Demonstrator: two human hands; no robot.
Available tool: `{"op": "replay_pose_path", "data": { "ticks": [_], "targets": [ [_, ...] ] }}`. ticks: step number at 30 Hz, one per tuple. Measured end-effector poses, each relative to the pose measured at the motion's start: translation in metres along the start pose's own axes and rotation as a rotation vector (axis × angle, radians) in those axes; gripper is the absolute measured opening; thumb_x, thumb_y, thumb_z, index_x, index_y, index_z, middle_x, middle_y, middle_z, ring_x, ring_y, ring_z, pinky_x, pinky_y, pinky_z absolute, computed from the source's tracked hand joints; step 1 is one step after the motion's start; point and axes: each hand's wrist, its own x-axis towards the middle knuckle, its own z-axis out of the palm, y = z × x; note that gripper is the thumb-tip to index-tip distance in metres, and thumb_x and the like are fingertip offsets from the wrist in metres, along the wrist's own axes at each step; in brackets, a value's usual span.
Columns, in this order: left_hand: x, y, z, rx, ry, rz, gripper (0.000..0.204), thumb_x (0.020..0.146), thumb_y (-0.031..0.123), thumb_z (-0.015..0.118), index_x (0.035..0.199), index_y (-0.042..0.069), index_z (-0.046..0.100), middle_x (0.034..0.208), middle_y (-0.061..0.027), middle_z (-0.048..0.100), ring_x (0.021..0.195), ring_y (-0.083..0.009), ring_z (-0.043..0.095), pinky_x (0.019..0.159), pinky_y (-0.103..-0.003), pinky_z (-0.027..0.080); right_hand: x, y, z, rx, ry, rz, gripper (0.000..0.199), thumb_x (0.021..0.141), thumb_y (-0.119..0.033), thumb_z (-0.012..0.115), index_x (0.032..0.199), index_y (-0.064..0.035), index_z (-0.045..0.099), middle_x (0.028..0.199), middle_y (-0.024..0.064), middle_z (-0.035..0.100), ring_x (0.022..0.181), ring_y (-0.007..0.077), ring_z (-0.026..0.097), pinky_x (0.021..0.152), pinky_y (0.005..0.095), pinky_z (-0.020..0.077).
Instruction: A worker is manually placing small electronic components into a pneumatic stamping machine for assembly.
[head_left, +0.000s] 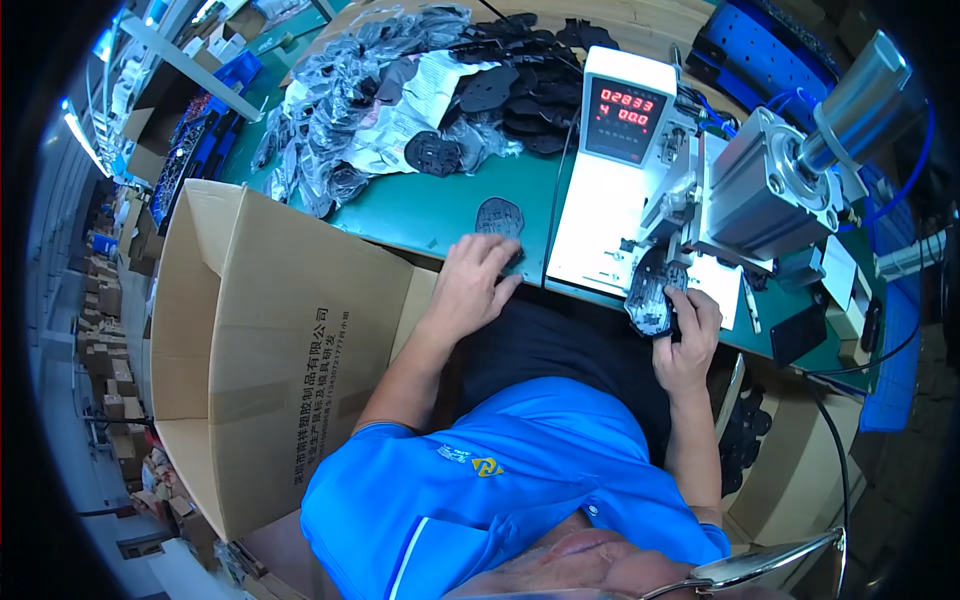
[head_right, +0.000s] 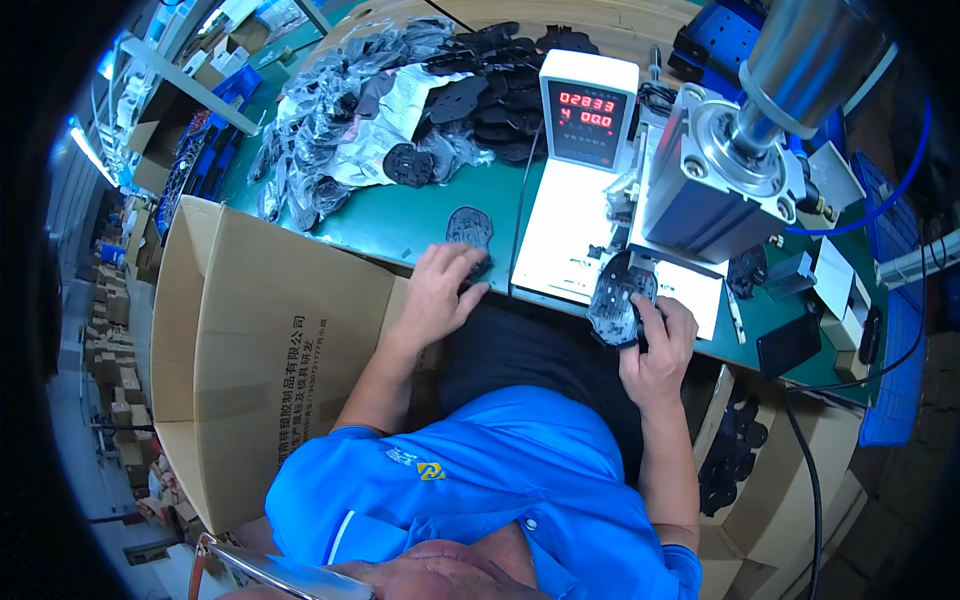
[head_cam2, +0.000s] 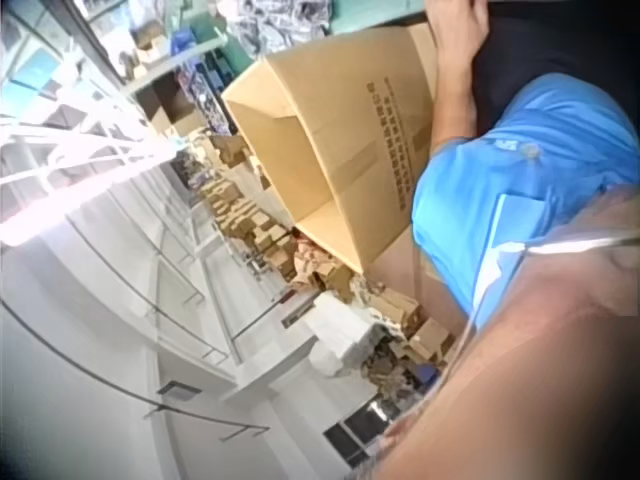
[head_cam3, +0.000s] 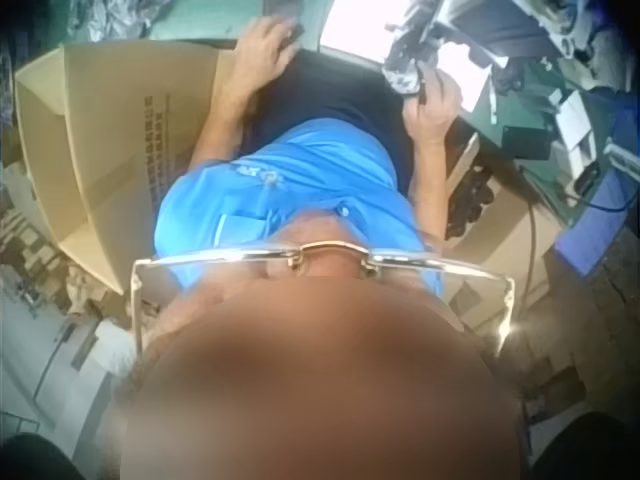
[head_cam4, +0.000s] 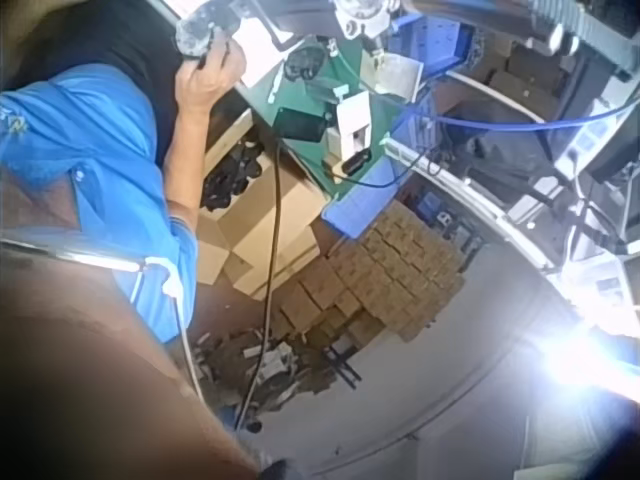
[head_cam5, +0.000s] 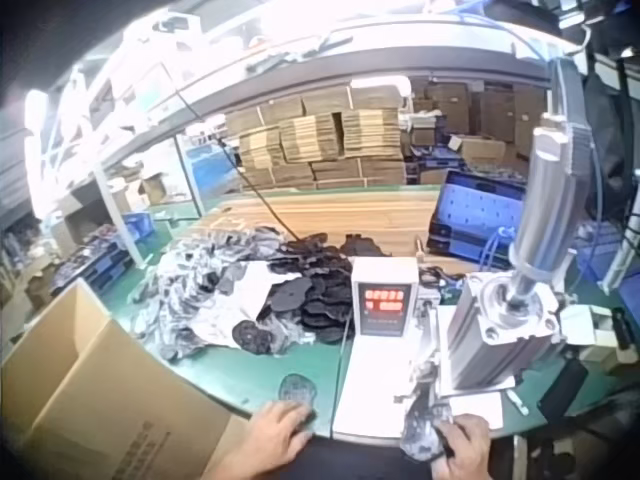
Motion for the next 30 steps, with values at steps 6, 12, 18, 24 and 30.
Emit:
{"op": "replay_pose_path", "data": {
  "ticks": [6, 12, 18, 24, 30],
  "targets": [
    [0.009, 0.006, -0.009, 0.002, 0.075, -0.109, 0.099, 0.073, 0.021, 0.103, 0.162, 0.01, 0.061, 0.162, -0.0153, 0.062, 0.143, -0.0418, 0.06, 0.116, -0.061, 0.051, -0.006, 0.004, 0.0, -0.029, 0.017, 0.005, 0.062, 0.071, 0.001, 0.073, 0.133, -0.0036, 0.081, 0.127, 0.0205, 0.068, 0.12, 0.0434, 0.066, 0.108, 0.0523, 0.0514],
    [-0.003, -0.008, -0.025, 0.021, 0.026, 0.017, 0.065, 0.074, -0.001, 0.084, 0.138, 0.004, 0.075, 0.139, -0.0161, 0.074, 0.123, -0.0404, 0.068, 0.106, -0.051, 0.058, 0.002, -0.003, 0.003, 0.03, 0.042, -0.014, 0.057, 0.073, -0.001, 0.076, 0.13, -0.0051, 0.082, 0.125, 0.0189, 0.07, 0.118, 0.0422, 0.067, 0.106, 0.0531, 0.0531],
    [0.008, 0.003, -0.031, -0.104, 0.153, 0.058, 0.058, 0.076, -0.011, 0.077, 0.131, 0.004, 0.078, 0.128, -0.015, 0.077, 0.113, -0.0395, 0.071, 0.1, -0.05, 0.06, 0.003, 0.0, 0.0, 0.045, 0.063, 0.01, 0.051, 0.076, -0.004, 0.083, 0.127, -0.0046, 0.082, 0.12, 0.0176, 0.071, 0.114, 0.0407, 0.069, 0.103, 0.0506, 0.0534],
    [0.046, 0.073, -0.028, -0.393, 0.216, 0.387, 0.061, 0.077, -0.011, 0.076, 0.137, 0.001, 0.077, 0.127, -0.0175, 0.078, 0.117, -0.0405, 0.075, 0.102, -0.051, 0.063, 0.013, -0.012, -0.02, 0.1, 0.147, 0.021, 0.047, 0.079, -0.007, 0.086, 0.126, -0.0039, 0.082, 0.118, 0.0182, 0.07, 0.108, 0.0409, 0.069, 0.097, 0.0491, 0.0562],
    [0.076, 0.116, 0.019, -0.257, 0.244, 0.643, 0.053, 0.083, 0.005, 0.076, 0.136, -0.003, 0.078, 0.139, -0.0194, 0.077, 0.125, -0.0404, 0.076, 0.104, -0.048, 0.067, -0.036, -0.013, -0.086, 0.043, 0.101, 0.27, 0.043, 0.086, -0.005, 0.084, 0.129, -0.0032, 0.081, 0.123, 0.0191, 0.072, 0.112, 0.0379, 0.072, 0.1, 0.0445, 0.0579]
  ]
}}
